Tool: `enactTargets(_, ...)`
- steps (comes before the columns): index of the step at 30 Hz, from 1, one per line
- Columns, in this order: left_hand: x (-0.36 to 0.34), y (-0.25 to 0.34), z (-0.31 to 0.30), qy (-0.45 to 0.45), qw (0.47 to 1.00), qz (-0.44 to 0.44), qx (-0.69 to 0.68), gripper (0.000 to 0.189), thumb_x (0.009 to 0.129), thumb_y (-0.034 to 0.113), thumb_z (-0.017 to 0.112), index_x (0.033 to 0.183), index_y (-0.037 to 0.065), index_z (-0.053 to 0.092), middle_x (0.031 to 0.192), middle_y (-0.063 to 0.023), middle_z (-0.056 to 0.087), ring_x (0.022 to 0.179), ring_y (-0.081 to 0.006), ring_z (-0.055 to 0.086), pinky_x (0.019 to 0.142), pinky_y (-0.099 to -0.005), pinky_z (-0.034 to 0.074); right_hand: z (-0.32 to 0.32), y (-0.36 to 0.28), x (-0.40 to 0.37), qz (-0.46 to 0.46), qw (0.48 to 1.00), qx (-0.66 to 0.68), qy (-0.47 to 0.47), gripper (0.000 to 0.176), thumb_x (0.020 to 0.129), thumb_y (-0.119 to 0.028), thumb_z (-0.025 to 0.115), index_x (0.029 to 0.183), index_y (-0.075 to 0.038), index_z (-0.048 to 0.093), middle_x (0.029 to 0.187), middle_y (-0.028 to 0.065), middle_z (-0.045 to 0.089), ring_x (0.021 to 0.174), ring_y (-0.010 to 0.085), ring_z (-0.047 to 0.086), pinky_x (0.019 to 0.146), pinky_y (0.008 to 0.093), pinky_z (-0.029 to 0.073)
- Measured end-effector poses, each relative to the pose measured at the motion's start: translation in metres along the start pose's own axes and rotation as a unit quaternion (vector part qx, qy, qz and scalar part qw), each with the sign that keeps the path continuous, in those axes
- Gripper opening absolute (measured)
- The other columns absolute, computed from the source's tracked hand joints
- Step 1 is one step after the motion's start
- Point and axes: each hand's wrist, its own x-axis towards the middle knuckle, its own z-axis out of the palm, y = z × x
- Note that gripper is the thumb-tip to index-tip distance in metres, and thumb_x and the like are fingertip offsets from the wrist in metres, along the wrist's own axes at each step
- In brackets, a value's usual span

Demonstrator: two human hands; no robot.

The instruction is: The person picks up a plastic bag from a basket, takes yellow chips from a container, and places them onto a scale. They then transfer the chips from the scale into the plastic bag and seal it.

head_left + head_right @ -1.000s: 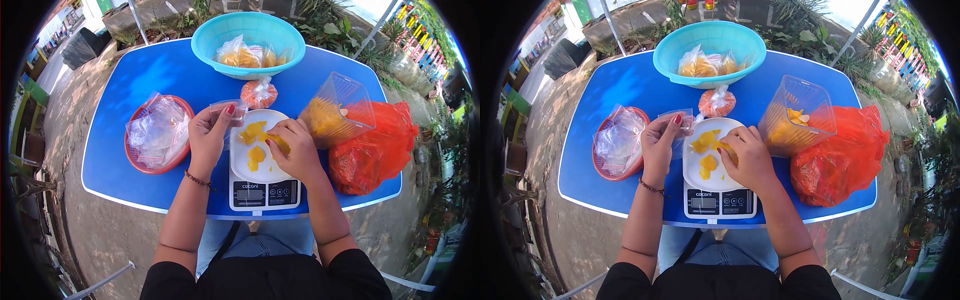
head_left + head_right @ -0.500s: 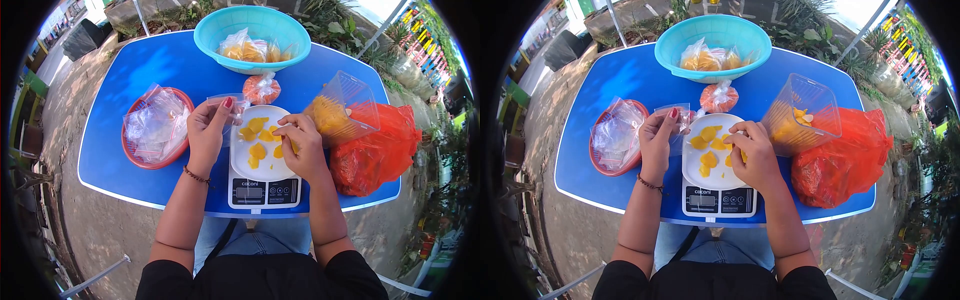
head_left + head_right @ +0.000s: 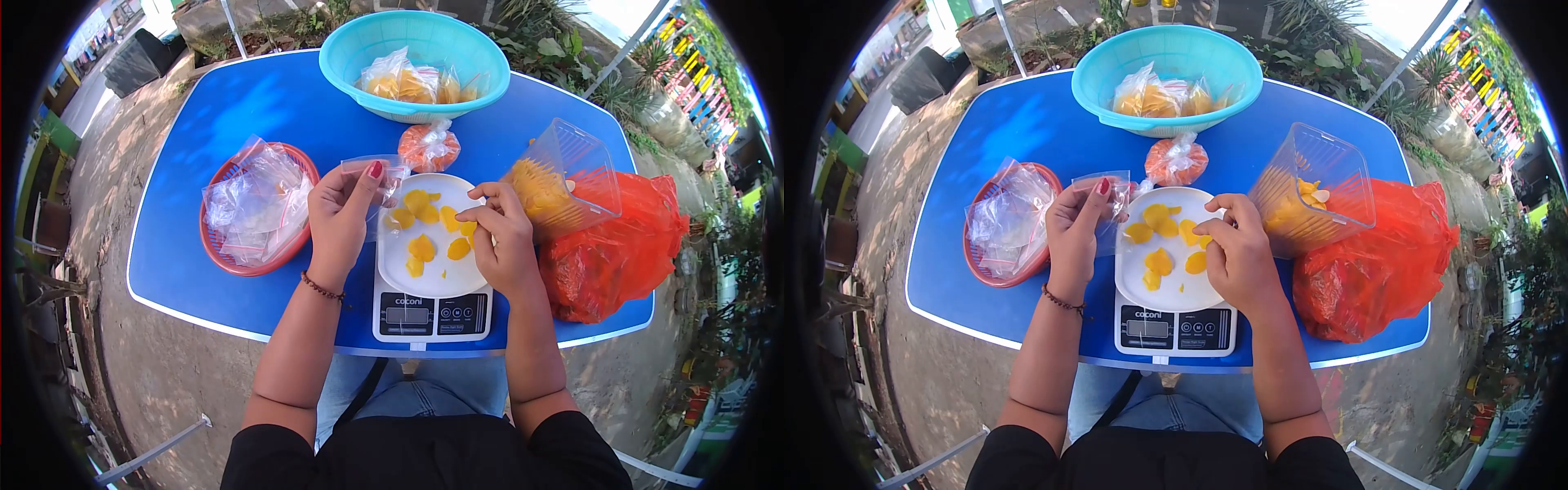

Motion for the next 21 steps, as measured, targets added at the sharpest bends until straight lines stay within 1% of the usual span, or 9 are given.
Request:
enactTargets(3,0.000,0.000,0.000,0.000,1.000,-0.006,0.012,0.021,0.097,0.018,0.067,0.103,-0.001,0.070,0.090,-0.0063,0.070,0.075,-0.0074,0.062,0.070,-0.0269,0.059,0.003,0.001,0.000,-0.027,0.999,-0.040,-0.017,0.031,0.074,0.013,0.055,0.097,0.002,0.072,0.113,0.0139,0.057,0.083,0.0235,0.054,0.074,0.0324,0.048)
enactTargets(6,0.000,0.001,0.000,0.003,1.000,-0.010,0.026,0.021,0.097,0.018,0.067,0.103,-0.001,0.070,0.090,-0.0063,0.071,0.075,-0.0075,0.062,0.070,-0.0264,0.058,0.006,-0.003,0.001,-0.022,0.997,-0.074,-0.018,0.032,0.074,0.013,0.055,0.098,0.002,0.072,0.115,0.0148,0.056,0.083,0.0229,0.055,0.072,0.0303,0.048)
enactTargets(9,0.000,0.002,0.001,0.001,1.000,-0.005,0.022,0.021,0.097,0.018,0.067,0.103,-0.001,0.070,0.089,-0.0063,0.071,0.074,-0.0076,0.062,0.070,-0.0259,0.058,0.005,-0.009,0.003,0.023,0.999,0.025,0.008,0.032,0.075,0.013,0.055,0.100,0.003,0.073,0.113,0.0152,0.057,0.081,0.0233,0.056,0.072,0.0318,0.050)
enactTargets(12,-0.001,0.003,0.003,0.001,1.000,-0.003,0.019,0.021,0.097,0.018,0.066,0.103,-0.001,0.070,0.088,-0.0060,0.071,0.074,-0.0074,0.062,0.071,-0.0258,0.058,-0.014,-0.008,0.002,0.010,0.999,0.035,0.029,0.029,0.076,0.013,0.055,0.098,0.004,0.072,0.110,0.0159,0.059,0.079,0.0243,0.059,0.072,0.0336,0.051)
enactTargets(15,-0.001,0.002,0.003,0.003,1.000,-0.006,0.019,0.020,0.097,0.018,0.066,0.103,-0.001,0.070,0.087,-0.0054,0.071,0.073,-0.0067,0.062,0.071,-0.0258,0.058,-0.014,-0.008,-0.001,-0.003,1.000,-0.014,0.008,0.025,0.076,0.012,0.056,0.096,0.006,0.071,0.108,0.0164,0.059,0.079,0.0259,0.062,0.072,0.0355,0.053)
enactTargets(18,-0.001,0.002,0.002,-0.006,1.000,-0.004,0.014,0.020,0.097,0.018,0.066,0.104,0.000,0.070,0.087,-0.0051,0.071,0.074,-0.0061,0.062,0.071,-0.0256,0.058,-0.014,-0.006,-0.005,0.005,0.999,-0.049,-0.023,0.022,0.076,0.012,0.056,0.092,0.008,0.070,0.108,0.0170,0.059,0.083,0.0272,0.064,0.074,0.0357,0.053)
enactTargets(21,-0.001,0.001,0.002,-0.003,1.000,-0.004,0.018,0.020,0.097,0.019,0.066,0.104,0.000,0.070,0.088,-0.0053,0.071,0.074,-0.0061,0.062,0.071,-0.0255,0.058,-0.014,-0.010,-0.003,0.004,0.998,-0.053,-0.034,0.022,0.076,0.011,0.056,0.094,0.008,0.069,0.107,0.0171,0.058,0.083,0.0283,0.064,0.075,0.0366,0.053)
